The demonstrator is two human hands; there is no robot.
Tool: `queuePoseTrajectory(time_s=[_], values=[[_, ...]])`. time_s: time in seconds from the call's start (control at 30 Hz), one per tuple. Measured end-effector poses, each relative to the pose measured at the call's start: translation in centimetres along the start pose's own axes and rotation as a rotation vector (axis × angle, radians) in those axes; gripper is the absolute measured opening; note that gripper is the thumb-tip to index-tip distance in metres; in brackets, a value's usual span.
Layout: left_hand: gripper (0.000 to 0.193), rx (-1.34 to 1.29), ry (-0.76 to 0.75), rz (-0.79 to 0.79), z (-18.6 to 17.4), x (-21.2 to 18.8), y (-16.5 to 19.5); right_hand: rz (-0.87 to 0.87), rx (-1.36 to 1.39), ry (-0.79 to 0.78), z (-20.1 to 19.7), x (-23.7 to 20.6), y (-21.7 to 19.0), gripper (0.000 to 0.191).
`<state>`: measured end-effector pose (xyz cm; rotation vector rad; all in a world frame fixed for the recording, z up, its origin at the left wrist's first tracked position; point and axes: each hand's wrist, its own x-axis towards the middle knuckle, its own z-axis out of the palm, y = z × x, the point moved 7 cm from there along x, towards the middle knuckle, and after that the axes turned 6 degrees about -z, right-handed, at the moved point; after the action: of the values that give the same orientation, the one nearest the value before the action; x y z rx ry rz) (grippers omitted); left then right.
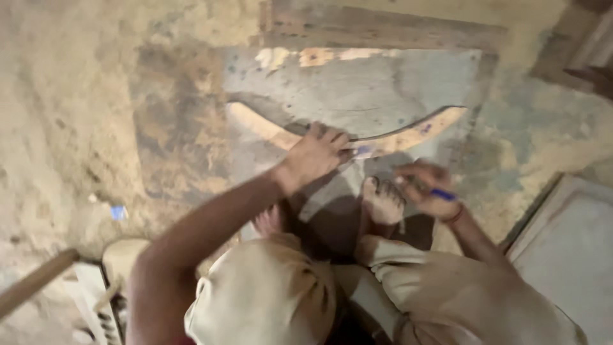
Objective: The person kneels on the workshop floor and traces the curved edge of a wooden template piece onto a larger board using a blue marker, repositioning and flipping the template to trace along its edges.
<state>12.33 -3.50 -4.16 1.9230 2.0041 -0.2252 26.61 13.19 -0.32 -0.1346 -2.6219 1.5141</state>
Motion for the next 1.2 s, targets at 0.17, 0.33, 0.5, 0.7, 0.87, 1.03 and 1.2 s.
queuePoseTrajectory(time_s=[0.17, 0.33, 0.5, 0.7, 0.87, 1.03, 1.2], values=[[0.041, -0.031, -0.036, 0.152, 2.8, 1.8, -2.2, -0.212, 0.022, -0.105, 6.5, 0.8, -5.4, 0.017], [0.047, -0.131, 0.051, 0.125, 4.7, 3.6, -3.6, -0.351, 0.183, -0.239, 12.4, 2.0, -5.5, 0.030], [0.044, -0.125, -0.072, 0.057, 4.9, 5.0, -3.2, -0.650, -0.319, -0.178, 22.5, 6.4, -7.8, 0.033], [0.037, -0.028, -0.098, 0.110, 4.0, 3.7, -2.9, -0.697, -0.664, -0.316, 29.8, 15.2, -12.3, 0.061], [0.037, -0.086, -0.099, 0.105, 3.8, 2.7, -3.7, -0.590, -0.689, -0.136, 33.2, 21.7, -14.3, 0.043], [0.038, 0.023, -0.187, 0.162, 4.0, 2.1, -3.7, -0.611, -0.732, -0.073, 34.4, 23.7, -13.9, 0.028], [0.045, 0.042, -0.176, 0.156, 5.0, 2.7, -3.2, -0.417, -0.703, -0.259, 35.5, 21.9, -11.1, 0.051]])
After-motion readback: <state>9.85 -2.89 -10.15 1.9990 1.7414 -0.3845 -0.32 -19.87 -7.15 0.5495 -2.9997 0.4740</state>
